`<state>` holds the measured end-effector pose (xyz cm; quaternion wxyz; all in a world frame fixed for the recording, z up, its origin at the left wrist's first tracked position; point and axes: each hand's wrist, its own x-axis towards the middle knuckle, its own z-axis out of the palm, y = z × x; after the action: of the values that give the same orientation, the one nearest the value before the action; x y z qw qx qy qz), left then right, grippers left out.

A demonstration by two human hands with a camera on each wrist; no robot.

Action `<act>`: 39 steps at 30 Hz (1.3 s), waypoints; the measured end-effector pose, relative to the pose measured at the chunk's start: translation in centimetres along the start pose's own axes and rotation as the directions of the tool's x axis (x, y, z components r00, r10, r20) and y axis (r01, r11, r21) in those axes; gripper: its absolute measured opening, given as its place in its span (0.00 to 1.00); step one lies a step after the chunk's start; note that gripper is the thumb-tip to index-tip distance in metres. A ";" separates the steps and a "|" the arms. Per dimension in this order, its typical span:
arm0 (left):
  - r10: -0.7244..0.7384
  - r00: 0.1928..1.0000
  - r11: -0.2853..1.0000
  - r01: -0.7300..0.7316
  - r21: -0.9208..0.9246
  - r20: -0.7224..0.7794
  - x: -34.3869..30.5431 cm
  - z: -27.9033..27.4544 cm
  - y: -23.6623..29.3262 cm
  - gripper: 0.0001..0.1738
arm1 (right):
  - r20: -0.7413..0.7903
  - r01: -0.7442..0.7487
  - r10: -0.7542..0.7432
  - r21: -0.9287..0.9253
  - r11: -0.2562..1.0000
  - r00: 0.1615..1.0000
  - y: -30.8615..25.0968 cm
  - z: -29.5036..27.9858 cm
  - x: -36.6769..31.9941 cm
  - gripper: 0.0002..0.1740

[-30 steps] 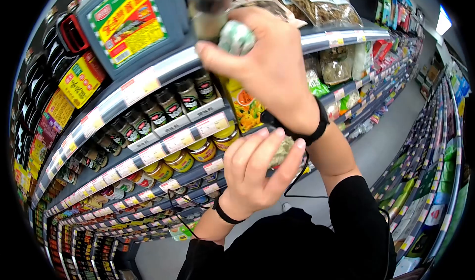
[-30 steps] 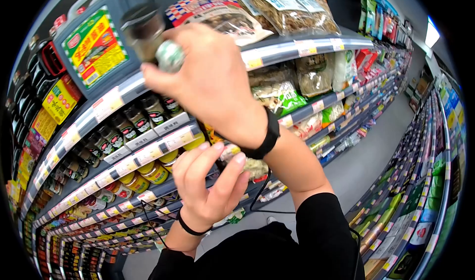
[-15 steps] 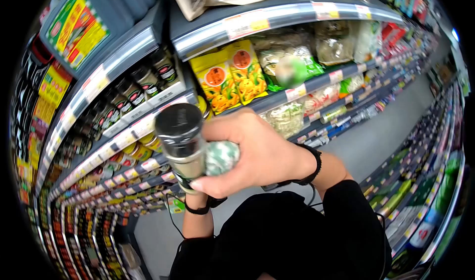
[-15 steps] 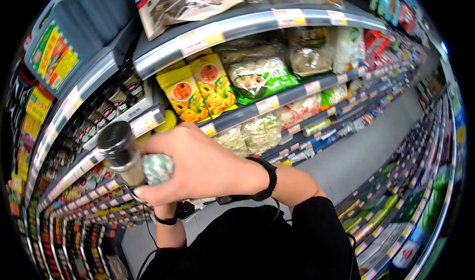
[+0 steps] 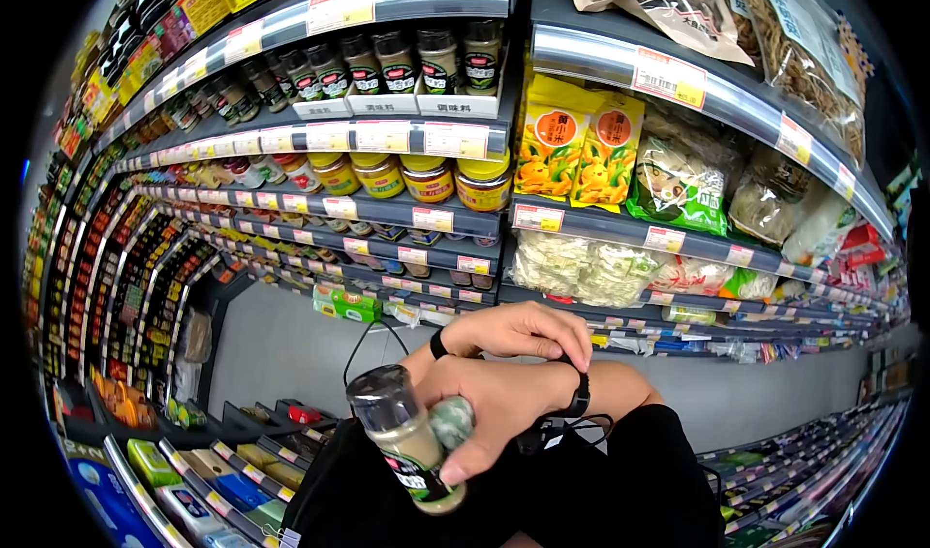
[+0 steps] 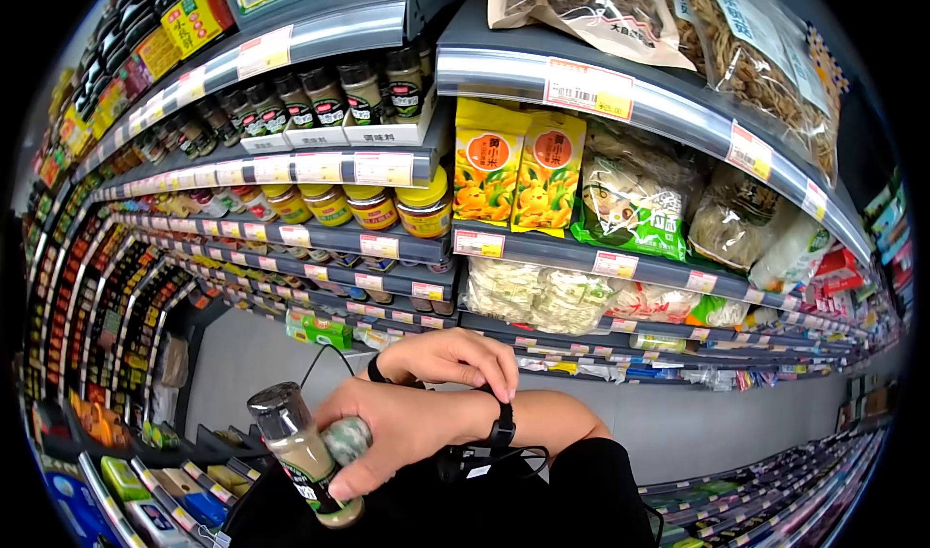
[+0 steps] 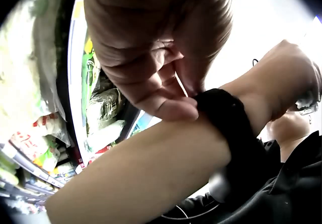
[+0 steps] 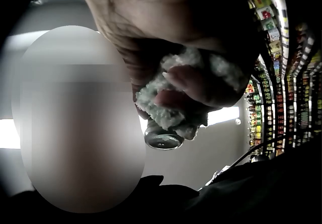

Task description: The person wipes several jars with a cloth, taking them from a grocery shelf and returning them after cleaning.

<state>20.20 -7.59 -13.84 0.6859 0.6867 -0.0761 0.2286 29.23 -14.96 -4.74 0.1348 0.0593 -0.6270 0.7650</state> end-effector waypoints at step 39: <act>-0.004 0.736 0.918 -0.265 -0.294 -0.676 0.1 4.0 -13.6 0.19 | -0.838 0.122 -0.469 -0.453 0.883 0.278 -3.4 -2.5 -2.4 0.45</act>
<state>26.81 -10.81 -25.98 0.7664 0.4100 0.0824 0.4875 32.69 -12.19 -2.70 0.6165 -0.2923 -0.5203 0.5136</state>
